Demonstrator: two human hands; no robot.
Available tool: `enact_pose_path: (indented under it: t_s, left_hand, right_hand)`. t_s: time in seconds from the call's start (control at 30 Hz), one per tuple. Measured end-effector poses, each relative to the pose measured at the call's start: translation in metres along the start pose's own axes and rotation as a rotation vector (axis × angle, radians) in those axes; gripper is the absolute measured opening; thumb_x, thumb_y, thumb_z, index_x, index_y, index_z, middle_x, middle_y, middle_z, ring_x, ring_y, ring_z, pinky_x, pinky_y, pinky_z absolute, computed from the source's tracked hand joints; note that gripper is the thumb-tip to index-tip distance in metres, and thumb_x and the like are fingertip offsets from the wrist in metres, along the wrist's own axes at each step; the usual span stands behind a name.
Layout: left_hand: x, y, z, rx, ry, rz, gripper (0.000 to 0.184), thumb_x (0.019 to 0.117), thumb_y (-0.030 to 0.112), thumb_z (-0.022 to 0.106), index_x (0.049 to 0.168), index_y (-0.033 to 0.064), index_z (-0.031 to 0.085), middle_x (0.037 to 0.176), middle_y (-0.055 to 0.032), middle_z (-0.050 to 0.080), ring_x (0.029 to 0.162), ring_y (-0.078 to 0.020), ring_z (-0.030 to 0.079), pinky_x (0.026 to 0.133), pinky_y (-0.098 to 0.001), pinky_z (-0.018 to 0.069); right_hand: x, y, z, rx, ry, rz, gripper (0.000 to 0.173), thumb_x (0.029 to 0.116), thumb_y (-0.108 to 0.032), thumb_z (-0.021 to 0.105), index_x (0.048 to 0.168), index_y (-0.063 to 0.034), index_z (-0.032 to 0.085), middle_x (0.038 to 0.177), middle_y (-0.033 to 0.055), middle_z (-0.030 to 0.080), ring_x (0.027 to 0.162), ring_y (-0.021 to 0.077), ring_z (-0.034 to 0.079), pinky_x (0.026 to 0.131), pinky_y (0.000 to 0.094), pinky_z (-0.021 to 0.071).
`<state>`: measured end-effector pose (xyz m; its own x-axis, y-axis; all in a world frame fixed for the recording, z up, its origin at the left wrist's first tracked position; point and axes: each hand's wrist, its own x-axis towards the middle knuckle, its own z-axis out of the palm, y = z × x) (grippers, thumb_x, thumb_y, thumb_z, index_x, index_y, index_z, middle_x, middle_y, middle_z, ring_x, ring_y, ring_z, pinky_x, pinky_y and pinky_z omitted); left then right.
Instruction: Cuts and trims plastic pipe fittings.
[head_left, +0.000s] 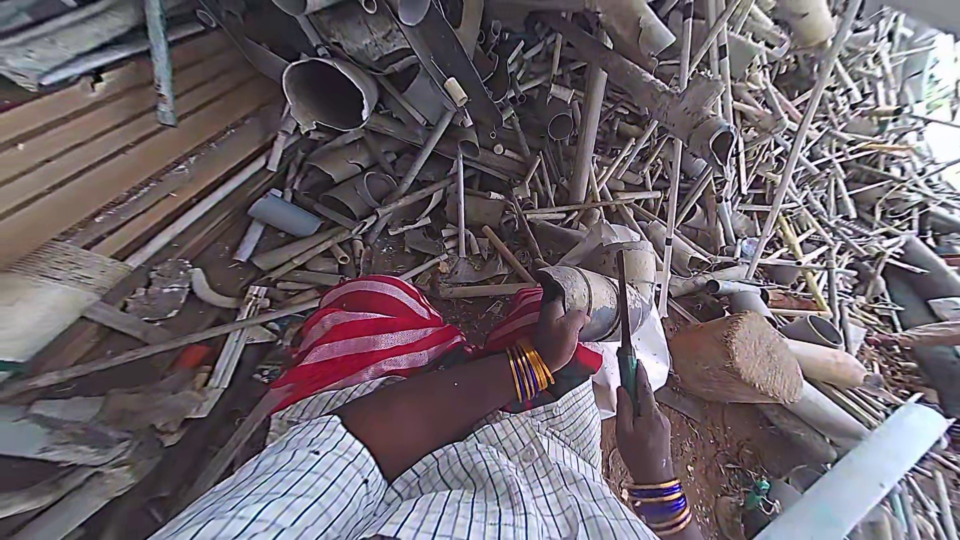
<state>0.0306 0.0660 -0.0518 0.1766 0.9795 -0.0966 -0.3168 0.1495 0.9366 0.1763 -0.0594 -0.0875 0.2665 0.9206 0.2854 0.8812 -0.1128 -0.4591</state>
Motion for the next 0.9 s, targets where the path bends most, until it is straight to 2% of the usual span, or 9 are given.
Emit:
enact_pose_path:
  t_s: [0.07, 0.17, 0.27, 0.33, 0.43, 0.5, 0.63, 0.77, 0.9]
  left_hand:
    - [0.0, -0.001, 0.002, -0.037, 0.022, -0.002, 0.036, 0.0907, -0.007, 0.049, 0.126, -0.0152, 0.053, 0.118, -0.019, 0.06, 0.108, -0.0086, 0.059, 0.095, -0.0225, 0.0474]
    - [-0.002, 0.0, -0.004, -0.049, 0.065, -0.006, 0.037, 0.0918, -0.007, 0.048, 0.128, -0.015, 0.051, 0.117, -0.0172, 0.06, 0.106, -0.0061, 0.06, 0.094, -0.0207, 0.0478]
    - [-0.006, -0.002, 0.005, 0.016, 0.147, 0.017, 0.035, 0.0912, -0.004, 0.05, 0.125, -0.0149, 0.052, 0.109, -0.0125, 0.061, 0.098, -0.0012, 0.061, 0.089, -0.0177, 0.0487]
    - [-0.003, -0.006, 0.007, 0.031, 0.195, 0.026, 0.031, 0.0911, 0.0, 0.049, 0.12, -0.0126, 0.053, 0.102, -0.0079, 0.06, 0.089, -0.0007, 0.06, 0.079, -0.0181, 0.049]
    - [0.003, -0.01, 0.008, 0.017, 0.227, -0.025, 0.021, 0.0917, 0.001, 0.051, 0.112, -0.0018, 0.054, 0.091, 0.002, 0.059, 0.076, 0.0035, 0.058, 0.063, -0.0148, 0.046]
    - [0.004, -0.011, 0.009, 0.006, 0.223, -0.04, 0.028, 0.0923, 0.001, 0.051, 0.12, -0.0037, 0.052, 0.098, -0.0004, 0.059, 0.082, 0.0029, 0.058, 0.065, -0.0151, 0.0458]
    - [0.01, -0.015, 0.006, 0.015, 0.254, -0.065, 0.027, 0.092, 0.001, 0.054, 0.119, -0.0026, 0.053, 0.101, -0.003, 0.059, 0.087, -0.0026, 0.059, 0.071, -0.0205, 0.0486]
    - [0.009, -0.011, 0.005, 0.055, 0.21, -0.096, 0.038, 0.0927, 0.003, 0.053, 0.13, -0.004, 0.051, 0.112, -0.0075, 0.059, 0.095, -0.0059, 0.059, 0.076, -0.0239, 0.0495]
    - [0.01, -0.007, 0.006, 0.058, 0.197, -0.088, 0.033, 0.0943, 0.002, 0.053, 0.126, -0.0046, 0.051, 0.108, -0.0066, 0.059, 0.092, -0.0046, 0.059, 0.076, -0.0219, 0.0501]
  right_hand:
    - [-0.002, -0.006, -0.001, 0.061, -0.007, 0.0, 0.054, 0.0978, -0.014, 0.051, 0.143, 0.0152, 0.048, 0.099, 0.0281, 0.074, 0.07, 0.0342, 0.073, 0.063, 0.0481, 0.0562]
    - [0.002, 0.004, 0.007, 0.137, -0.013, 0.032, 0.054, 0.0983, -0.016, 0.051, 0.143, 0.0134, 0.05, 0.089, 0.0251, 0.073, 0.061, 0.0299, 0.068, 0.058, 0.0482, 0.0534]
    - [0.0, 0.003, 0.007, 0.261, -0.044, 0.086, 0.053, 0.0993, -0.016, 0.053, 0.146, 0.0105, 0.049, 0.105, 0.025, 0.073, 0.08, 0.0285, 0.072, 0.077, 0.0456, 0.0577]
    - [0.002, 0.005, 0.012, 0.302, -0.036, 0.055, 0.051, 0.0993, -0.014, 0.054, 0.144, 0.0105, 0.051, 0.097, 0.0233, 0.073, 0.074, 0.029, 0.071, 0.07, 0.046, 0.0577]
    - [0.01, 0.021, 0.012, 0.273, -0.077, 0.062, 0.051, 0.1016, -0.014, 0.052, 0.147, 0.0084, 0.048, 0.114, 0.0259, 0.072, 0.094, 0.0374, 0.074, 0.085, 0.0538, 0.0572]
    - [0.01, 0.014, 0.015, 0.294, -0.078, 0.056, 0.051, 0.1018, -0.013, 0.052, 0.147, 0.0101, 0.047, 0.113, 0.0274, 0.072, 0.095, 0.0382, 0.074, 0.085, 0.0528, 0.0571]
    - [0.013, 0.014, 0.015, 0.26, -0.132, 0.076, 0.051, 0.1038, -0.017, 0.05, 0.149, 0.0074, 0.047, 0.119, 0.0265, 0.071, 0.1, 0.0389, 0.073, 0.088, 0.0545, 0.0568]
    - [0.021, 0.001, 0.008, 0.231, -0.363, 0.27, 0.042, 0.1075, -0.026, 0.047, 0.126, 0.01, 0.055, 0.094, 0.024, 0.067, 0.087, 0.0361, 0.069, 0.081, 0.0515, 0.0547]
    - [0.029, 0.012, 0.01, 0.128, -0.382, 0.323, 0.044, 0.1078, -0.032, 0.046, 0.124, 0.0069, 0.057, 0.095, 0.0238, 0.069, 0.09, 0.039, 0.071, 0.079, 0.0565, 0.0549]
